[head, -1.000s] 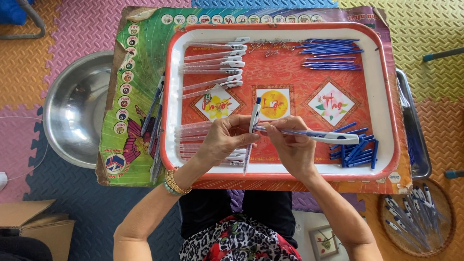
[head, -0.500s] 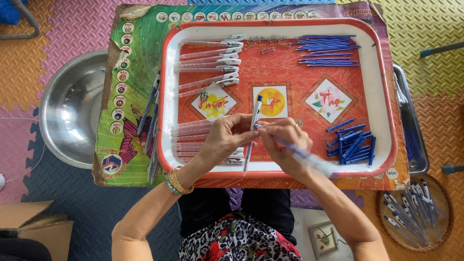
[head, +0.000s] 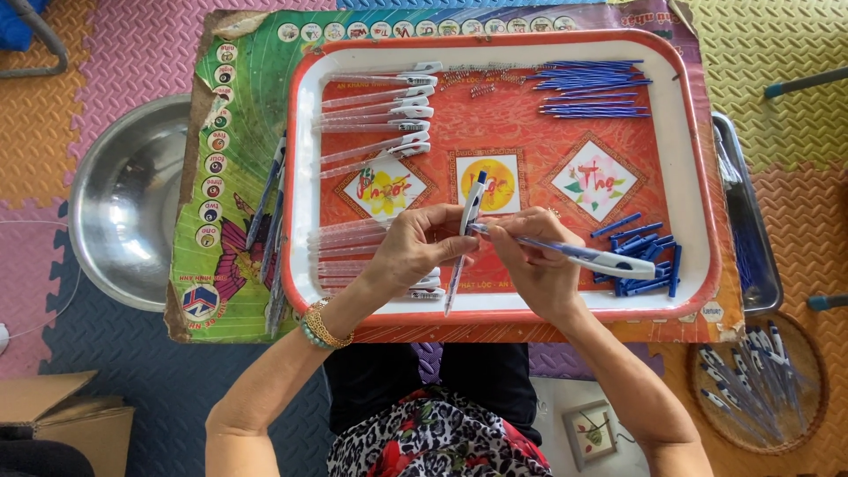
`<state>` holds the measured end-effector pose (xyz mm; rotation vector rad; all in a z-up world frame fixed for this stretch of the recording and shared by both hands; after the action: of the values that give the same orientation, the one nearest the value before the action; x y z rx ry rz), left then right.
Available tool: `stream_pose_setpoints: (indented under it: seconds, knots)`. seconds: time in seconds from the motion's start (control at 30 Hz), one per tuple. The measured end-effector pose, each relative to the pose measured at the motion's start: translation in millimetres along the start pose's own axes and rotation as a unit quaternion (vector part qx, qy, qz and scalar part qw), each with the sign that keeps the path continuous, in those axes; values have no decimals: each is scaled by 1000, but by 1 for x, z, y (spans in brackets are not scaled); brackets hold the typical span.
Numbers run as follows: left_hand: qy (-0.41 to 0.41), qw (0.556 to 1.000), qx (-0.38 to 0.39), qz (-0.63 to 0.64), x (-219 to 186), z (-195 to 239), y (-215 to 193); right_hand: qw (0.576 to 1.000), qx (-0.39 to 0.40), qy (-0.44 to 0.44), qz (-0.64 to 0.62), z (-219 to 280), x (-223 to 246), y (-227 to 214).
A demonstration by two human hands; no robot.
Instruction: The person assembles pens by inserting blue ink cartridges into clear plastic pen bodies. They pick up a pen body and a cartridge, insert the cartridge, and place the assembled pen on a tray. This process is repeated continuously.
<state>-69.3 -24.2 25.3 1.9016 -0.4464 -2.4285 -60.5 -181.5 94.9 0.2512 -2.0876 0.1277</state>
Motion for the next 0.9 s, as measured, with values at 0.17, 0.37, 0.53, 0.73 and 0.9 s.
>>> stream_pose_setpoints:
  seconds: [0.17,0.37,0.53,0.73,0.9]
  knots:
    - [11,999,-24,-40,11,-5,-1,980,43,-137,139,5,8,1]
    - [62,988,-36,-138,7,-18,-8,917,138,-289,237,27,29,26]
    - [36,988,32,-149,-16,-6,1,971,66,-152,171,-10,33,-17]
    - [55,969,136,-197,-13,-9,25,991,99,43,80,-24,-12,-50]
    - [100,959,146,-223,-10,-10,32,979,58,64,182,-16,-19,-62]
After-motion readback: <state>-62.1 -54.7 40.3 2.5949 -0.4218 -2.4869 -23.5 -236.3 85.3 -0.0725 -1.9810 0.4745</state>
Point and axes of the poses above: each hand's wrist, its own z-axis away from the middle knuckle, its own y-axis out of the palm, x = y × z, the point moved 10 cm from there along -z, towards the middle knuckle, and after that the axes turned 7 degrees about -z, right-handed, at the moved point
